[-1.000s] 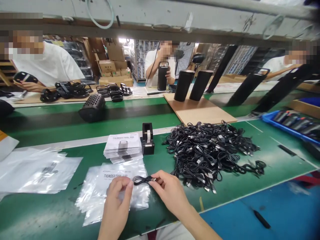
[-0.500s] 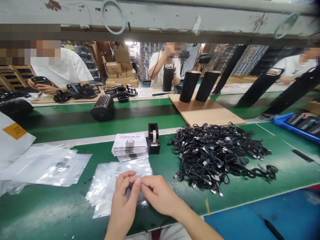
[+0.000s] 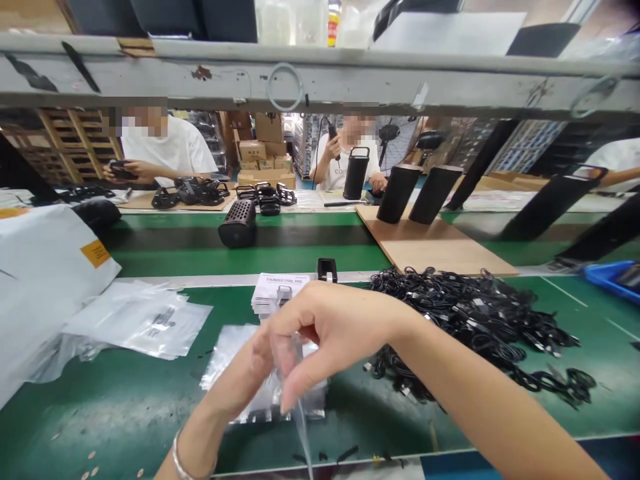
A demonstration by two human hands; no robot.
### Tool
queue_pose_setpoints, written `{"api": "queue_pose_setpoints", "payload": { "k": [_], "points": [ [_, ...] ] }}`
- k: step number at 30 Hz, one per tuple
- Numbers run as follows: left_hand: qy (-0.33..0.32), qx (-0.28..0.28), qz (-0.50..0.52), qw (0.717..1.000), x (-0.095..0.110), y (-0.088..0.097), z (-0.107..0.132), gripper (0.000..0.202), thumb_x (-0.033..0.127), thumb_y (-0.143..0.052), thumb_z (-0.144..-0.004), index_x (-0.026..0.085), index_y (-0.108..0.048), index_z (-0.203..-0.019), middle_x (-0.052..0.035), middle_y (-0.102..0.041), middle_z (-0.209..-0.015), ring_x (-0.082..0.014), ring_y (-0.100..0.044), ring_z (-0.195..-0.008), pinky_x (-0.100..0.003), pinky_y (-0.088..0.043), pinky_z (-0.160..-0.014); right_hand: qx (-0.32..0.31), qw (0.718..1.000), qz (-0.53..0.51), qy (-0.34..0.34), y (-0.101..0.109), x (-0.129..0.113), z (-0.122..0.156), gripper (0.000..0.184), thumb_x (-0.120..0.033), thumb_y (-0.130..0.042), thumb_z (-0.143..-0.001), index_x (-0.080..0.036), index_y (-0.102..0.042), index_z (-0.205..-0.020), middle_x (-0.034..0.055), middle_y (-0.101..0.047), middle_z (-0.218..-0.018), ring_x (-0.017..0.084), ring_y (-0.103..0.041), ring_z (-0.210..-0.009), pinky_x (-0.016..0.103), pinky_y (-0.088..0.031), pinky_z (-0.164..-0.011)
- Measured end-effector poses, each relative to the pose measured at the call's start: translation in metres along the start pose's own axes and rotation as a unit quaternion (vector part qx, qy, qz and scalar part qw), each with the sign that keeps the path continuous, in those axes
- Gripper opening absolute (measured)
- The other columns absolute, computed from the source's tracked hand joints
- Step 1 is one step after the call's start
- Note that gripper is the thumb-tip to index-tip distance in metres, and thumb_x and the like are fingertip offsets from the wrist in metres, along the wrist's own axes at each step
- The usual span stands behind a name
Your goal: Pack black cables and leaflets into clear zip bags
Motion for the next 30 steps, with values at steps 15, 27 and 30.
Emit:
{"api": "queue_pose_setpoints", "payload": {
  "k": [15, 27, 30],
  "points": [
    [0.029, 0.102, -0.032, 0.994, -0.012, 0.004, 0.019, 0.023, 0.040, -0.062, -0.072, 0.019, -0.064, -0.081, 0.0009, -0.059, -0.070, -0.0128, -0.051, -0.063, -0.022, -0.041, -0.057, 0.046, 0.984, 0.121, -0.123, 0.021, 0.036, 0.049, 0.007, -0.023, -0.070, -0.063, -0.021, -0.063, -0.063, -0.0015, -0.058, -0.090, 0.013, -0.055, -0.076, 0.022, -0.040, -0.064],
    [-0.018, 0.228, -0.043, 0.973, -0.017, 0.028, 0.006, 0.016, 0.032, -0.066, -0.070, 0.019, -0.056, -0.067, 0.0062, -0.049, -0.061, -0.0082, -0.044, -0.060, -0.017, -0.038, -0.057, 0.344, 0.884, -0.202, -0.243, -0.026, 0.142, 0.082, 0.016, -0.028, -0.063, -0.072, -0.014, -0.061, -0.080, 0.0029, -0.064, -0.077, 0.014, -0.058, -0.070, 0.026, -0.046, -0.064],
    [0.001, 0.207, -0.103, 0.973, -0.021, 0.037, 0.003, 0.013, 0.034, -0.064, -0.070, 0.020, -0.065, -0.072, 0.0016, -0.061, -0.069, -0.0124, -0.053, -0.067, -0.021, -0.043, -0.062, 0.370, 0.880, -0.174, -0.241, -0.026, 0.152, 0.087, 0.011, -0.024, -0.060, -0.074, -0.015, -0.064, -0.068, 0.0021, -0.066, -0.070, 0.015, -0.059, -0.067, 0.026, -0.046, -0.063]
  ]
}}
Point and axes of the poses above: each hand's wrist, its own z-axis away from the middle knuckle, its own y-axis out of the back of the hand, x = y × z, the point moved 10 cm from there along -z, towards the middle knuckle
